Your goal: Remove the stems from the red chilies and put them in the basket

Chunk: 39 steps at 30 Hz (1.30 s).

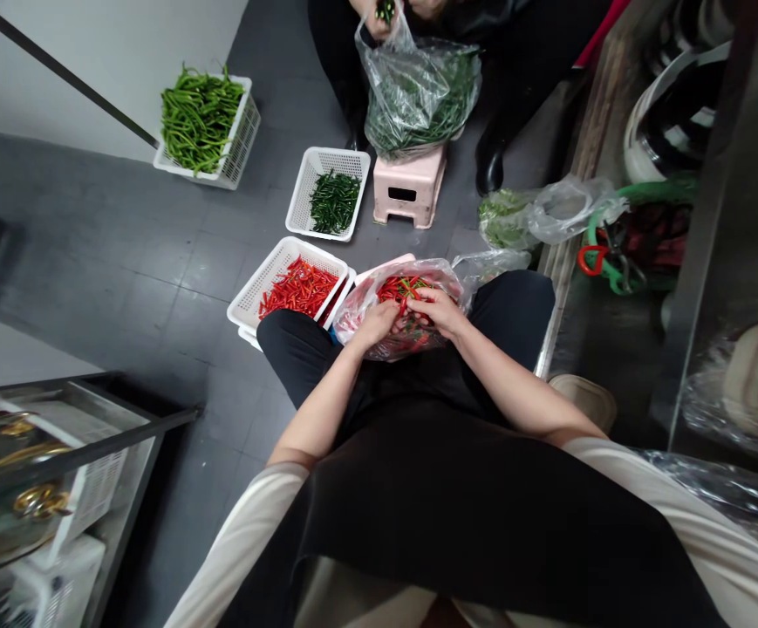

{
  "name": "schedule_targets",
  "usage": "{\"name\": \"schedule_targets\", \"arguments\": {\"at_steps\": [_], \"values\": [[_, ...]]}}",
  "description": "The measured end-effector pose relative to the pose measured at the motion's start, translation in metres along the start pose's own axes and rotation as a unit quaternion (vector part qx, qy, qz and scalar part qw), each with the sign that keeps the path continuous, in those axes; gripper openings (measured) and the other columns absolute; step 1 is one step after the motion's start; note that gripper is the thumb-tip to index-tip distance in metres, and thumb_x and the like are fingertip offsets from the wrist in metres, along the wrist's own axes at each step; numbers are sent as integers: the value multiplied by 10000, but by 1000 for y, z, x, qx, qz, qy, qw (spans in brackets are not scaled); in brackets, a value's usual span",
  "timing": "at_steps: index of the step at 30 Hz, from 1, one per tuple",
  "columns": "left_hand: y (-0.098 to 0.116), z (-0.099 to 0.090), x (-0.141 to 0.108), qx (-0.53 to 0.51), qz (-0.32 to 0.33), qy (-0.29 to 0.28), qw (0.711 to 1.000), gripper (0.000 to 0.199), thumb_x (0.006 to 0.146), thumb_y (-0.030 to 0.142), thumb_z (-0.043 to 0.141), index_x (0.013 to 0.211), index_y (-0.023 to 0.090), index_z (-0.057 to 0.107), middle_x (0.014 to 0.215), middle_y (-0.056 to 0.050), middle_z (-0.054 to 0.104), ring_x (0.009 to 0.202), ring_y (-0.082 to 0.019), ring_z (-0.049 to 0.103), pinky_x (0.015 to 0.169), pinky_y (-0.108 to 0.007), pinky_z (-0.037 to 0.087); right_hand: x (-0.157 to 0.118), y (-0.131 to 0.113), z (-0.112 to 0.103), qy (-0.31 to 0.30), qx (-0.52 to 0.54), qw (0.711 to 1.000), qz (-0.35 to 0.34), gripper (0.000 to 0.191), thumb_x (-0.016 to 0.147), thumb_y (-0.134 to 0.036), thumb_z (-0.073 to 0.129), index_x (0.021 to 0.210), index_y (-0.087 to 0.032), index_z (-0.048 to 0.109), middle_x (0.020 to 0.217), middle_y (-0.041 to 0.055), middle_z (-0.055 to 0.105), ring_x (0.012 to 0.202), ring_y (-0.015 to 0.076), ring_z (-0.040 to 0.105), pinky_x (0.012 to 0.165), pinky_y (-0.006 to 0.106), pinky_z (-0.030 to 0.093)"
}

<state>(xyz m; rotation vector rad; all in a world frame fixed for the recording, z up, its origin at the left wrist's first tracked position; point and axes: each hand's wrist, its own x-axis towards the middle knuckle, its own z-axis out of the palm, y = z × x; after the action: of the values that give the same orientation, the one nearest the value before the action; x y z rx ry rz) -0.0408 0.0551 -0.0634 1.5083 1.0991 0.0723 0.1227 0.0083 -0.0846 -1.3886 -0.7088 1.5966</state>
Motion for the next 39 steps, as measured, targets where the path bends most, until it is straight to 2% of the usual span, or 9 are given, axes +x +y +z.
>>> {"name": "schedule_targets", "arguments": {"at_steps": [4,9,12,16,20,25,32,36,39], "values": [[-7,2,2,-18,31,-7,999,315,905,463,487,893,164,581,816,-39,653,733,-152,594,720,-291,486,1,-1,2,15,-47,999,-10,297,678,-374,745,635,-182,522,531,-59,441,457,57,331,408,194,194],[-12,2,-1,-36,119,-62,990,369,931,496,415,856,169,571,773,-34,592,714,-149,542,721,-300,480,-3,-7,-3,-112,123,977,133,245,678,-280,725,653,-170,507,541,-37,463,435,43,290,381,174,148],[-13,1,-5,-41,138,-78,986,375,922,519,437,862,173,569,773,-36,587,722,-152,540,737,-306,486,-7,-9,-5,-128,190,957,177,238,699,-259,703,668,-172,484,539,-53,420,423,34,242,369,159,133],[-14,2,-6,-12,100,-76,992,373,953,471,385,883,162,582,754,-39,602,704,-154,555,735,-311,493,-11,-7,-2,-84,143,980,113,311,675,-316,777,719,-174,504,542,-70,437,411,21,246,368,149,124],[-11,3,-8,111,77,-40,990,304,959,362,390,971,156,614,939,-83,685,876,-205,632,860,-353,491,-10,-5,4,-15,48,998,43,320,665,-347,798,686,-171,532,465,-84,400,389,24,263,358,149,123],[-2,1,-15,280,101,-24,954,283,951,332,415,1093,176,604,1100,-124,683,1024,-253,637,933,-388,464,-3,-5,6,-30,135,977,165,267,723,-240,743,660,-170,493,502,-44,495,361,18,253,325,153,144],[-21,3,-6,64,47,109,991,233,944,263,389,1041,166,577,903,-64,677,859,-174,628,862,-318,485,5,0,-7,9,220,955,200,268,910,-413,586,801,-176,529,622,15,613,381,55,390,320,161,286],[-19,18,-1,13,26,139,990,194,923,290,429,876,167,572,905,-73,670,871,-180,614,855,-315,480,5,4,1,61,270,945,176,150,933,-258,488,801,-191,509,682,35,669,540,118,586,495,222,498],[-11,33,-1,35,13,127,991,226,927,345,429,935,175,578,955,-88,678,897,-204,623,867,-344,472,5,11,16,96,230,962,115,139,905,-332,520,845,-207,526,803,46,707,713,157,657,620,272,544]]}}
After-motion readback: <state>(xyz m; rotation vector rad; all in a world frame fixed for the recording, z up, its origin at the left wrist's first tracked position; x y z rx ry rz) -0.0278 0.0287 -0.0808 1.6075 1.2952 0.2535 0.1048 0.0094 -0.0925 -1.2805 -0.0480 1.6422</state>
